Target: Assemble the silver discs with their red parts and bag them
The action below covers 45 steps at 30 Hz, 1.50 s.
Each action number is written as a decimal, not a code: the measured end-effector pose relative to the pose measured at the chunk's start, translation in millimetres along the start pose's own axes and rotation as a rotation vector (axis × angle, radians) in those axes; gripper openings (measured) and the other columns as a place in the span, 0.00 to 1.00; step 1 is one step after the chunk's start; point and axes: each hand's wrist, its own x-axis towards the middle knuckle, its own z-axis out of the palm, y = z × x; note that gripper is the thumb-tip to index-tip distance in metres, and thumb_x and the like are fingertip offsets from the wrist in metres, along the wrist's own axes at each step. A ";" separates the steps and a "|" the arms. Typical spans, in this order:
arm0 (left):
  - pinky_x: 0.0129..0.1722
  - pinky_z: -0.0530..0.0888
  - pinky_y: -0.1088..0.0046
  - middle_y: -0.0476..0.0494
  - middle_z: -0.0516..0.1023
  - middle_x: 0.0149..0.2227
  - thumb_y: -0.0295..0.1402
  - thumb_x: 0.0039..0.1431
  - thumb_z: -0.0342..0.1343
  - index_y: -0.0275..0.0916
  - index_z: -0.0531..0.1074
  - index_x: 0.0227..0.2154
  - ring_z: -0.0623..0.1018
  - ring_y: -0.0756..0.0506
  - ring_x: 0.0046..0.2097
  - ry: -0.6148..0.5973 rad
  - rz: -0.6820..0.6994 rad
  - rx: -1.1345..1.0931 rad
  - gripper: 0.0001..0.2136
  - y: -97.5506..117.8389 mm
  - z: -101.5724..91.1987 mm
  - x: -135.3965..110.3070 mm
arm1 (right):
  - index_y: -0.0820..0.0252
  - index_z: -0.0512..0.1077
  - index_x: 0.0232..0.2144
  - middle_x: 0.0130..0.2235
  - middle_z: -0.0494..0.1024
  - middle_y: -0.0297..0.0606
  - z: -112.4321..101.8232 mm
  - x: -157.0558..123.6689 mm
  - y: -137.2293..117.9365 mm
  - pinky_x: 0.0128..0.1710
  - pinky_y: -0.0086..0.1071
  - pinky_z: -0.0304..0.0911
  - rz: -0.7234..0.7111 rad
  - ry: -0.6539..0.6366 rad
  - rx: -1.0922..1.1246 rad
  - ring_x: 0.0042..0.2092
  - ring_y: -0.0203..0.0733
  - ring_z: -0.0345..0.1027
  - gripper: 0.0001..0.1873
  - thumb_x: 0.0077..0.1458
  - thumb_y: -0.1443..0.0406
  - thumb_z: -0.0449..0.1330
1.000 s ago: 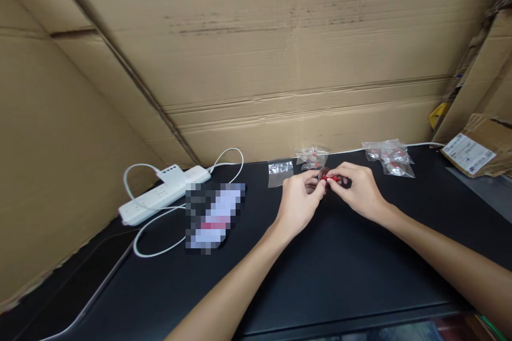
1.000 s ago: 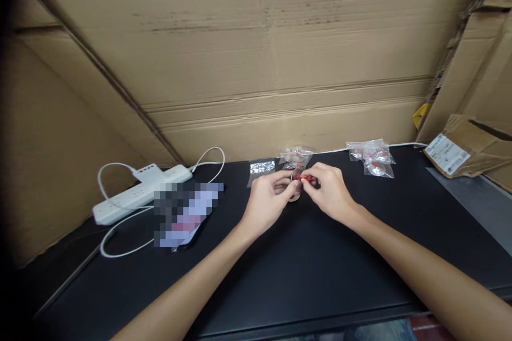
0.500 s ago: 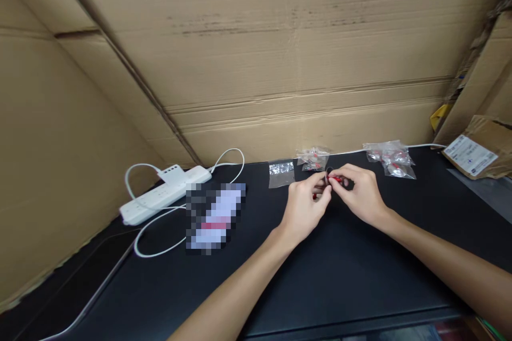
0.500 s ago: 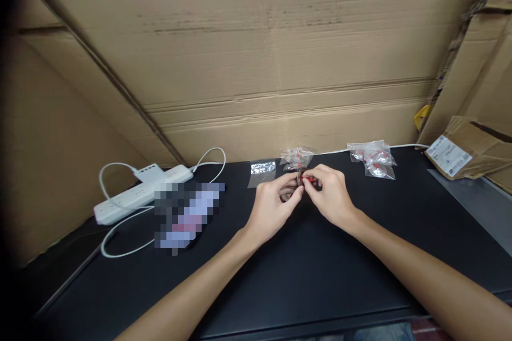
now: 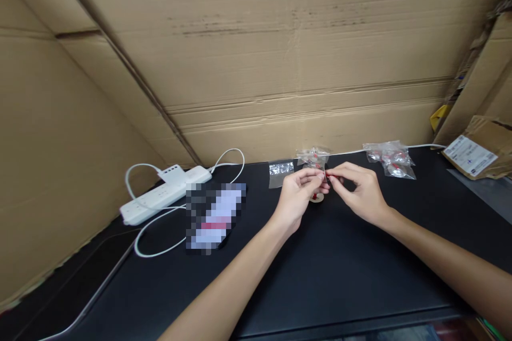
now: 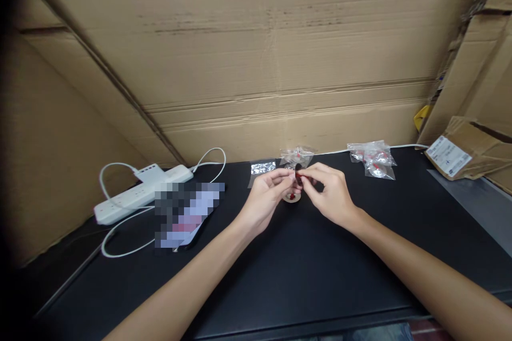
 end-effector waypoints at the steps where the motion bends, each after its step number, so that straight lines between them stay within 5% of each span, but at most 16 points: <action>1: 0.36 0.76 0.72 0.42 0.79 0.30 0.32 0.52 0.64 0.32 0.76 0.33 0.79 0.49 0.31 -0.003 -0.012 0.011 0.08 0.3 -0.3 0.0 | 0.60 0.76 0.37 0.33 0.77 0.37 0.1 -0.1 0.2 0.33 0.32 0.65 -0.002 -0.006 -0.017 0.30 0.37 0.68 0.08 0.58 0.70 0.57; 7: 0.33 0.75 0.71 0.42 0.78 0.27 0.30 0.51 0.64 0.32 0.75 0.30 0.78 0.48 0.30 -0.003 -0.037 0.100 0.06 0.3 -1.0 1.4 | 0.59 0.72 0.36 0.32 0.76 0.35 -0.4 -1.1 2.8 0.33 0.32 0.65 -0.009 -0.066 -0.061 0.30 0.36 0.67 0.05 0.57 0.70 0.57; 16: 0.33 0.72 0.75 0.46 0.75 0.30 0.29 0.52 0.61 0.33 0.73 0.30 0.75 0.52 0.29 -0.025 -0.052 0.078 0.04 3.4 -2.8 0.5 | 0.55 0.68 0.53 0.46 0.71 0.43 -3.5 1.6 2.9 0.35 0.35 0.70 -0.004 -0.146 0.015 0.39 0.40 0.69 0.23 0.54 0.66 0.62; 27: 0.31 0.70 0.74 0.47 0.73 0.29 0.35 0.52 0.63 0.34 0.72 0.31 0.74 0.51 0.28 -0.071 -0.055 0.098 0.10 1.6 -7.4 3.5 | 0.56 0.65 0.40 0.36 0.69 0.32 -0.9 1.2 10.1 0.24 0.25 0.65 0.283 -0.165 0.310 0.34 0.35 0.68 0.20 0.47 0.62 0.69; 32: 0.29 0.69 0.74 0.48 0.73 0.27 0.37 0.52 0.64 0.35 0.71 0.31 0.73 0.51 0.26 -0.094 -0.065 0.128 0.11 0.4 -7.6 4.4 | 0.56 0.61 0.34 0.30 0.67 0.27 3.3 1.8 10.7 0.15 0.21 0.57 0.526 -0.209 0.615 0.24 0.29 0.65 0.24 0.43 0.61 0.72; 38: 0.29 0.68 0.74 0.48 0.72 0.23 0.35 0.54 0.61 0.35 0.70 0.30 0.72 0.51 0.26 -0.114 -0.070 0.137 0.08 0.0 -6.4 3.6 | 0.55 0.59 0.35 0.26 0.74 0.29 0.4 2.5 9.4 0.10 0.18 0.48 0.724 -0.452 0.983 0.19 0.32 0.68 0.21 0.50 0.59 0.69; 45: 0.25 0.65 0.75 0.49 0.70 0.23 0.30 0.53 0.58 0.35 0.71 0.30 0.70 0.52 0.24 -0.102 -0.056 0.186 0.04 -0.1 -7.8 4.9 | 0.59 0.66 0.45 0.25 0.76 0.31 -6.0 5.3 12.7 0.13 0.19 0.52 0.751 -0.471 1.063 0.19 0.31 0.69 0.18 0.55 0.59 0.65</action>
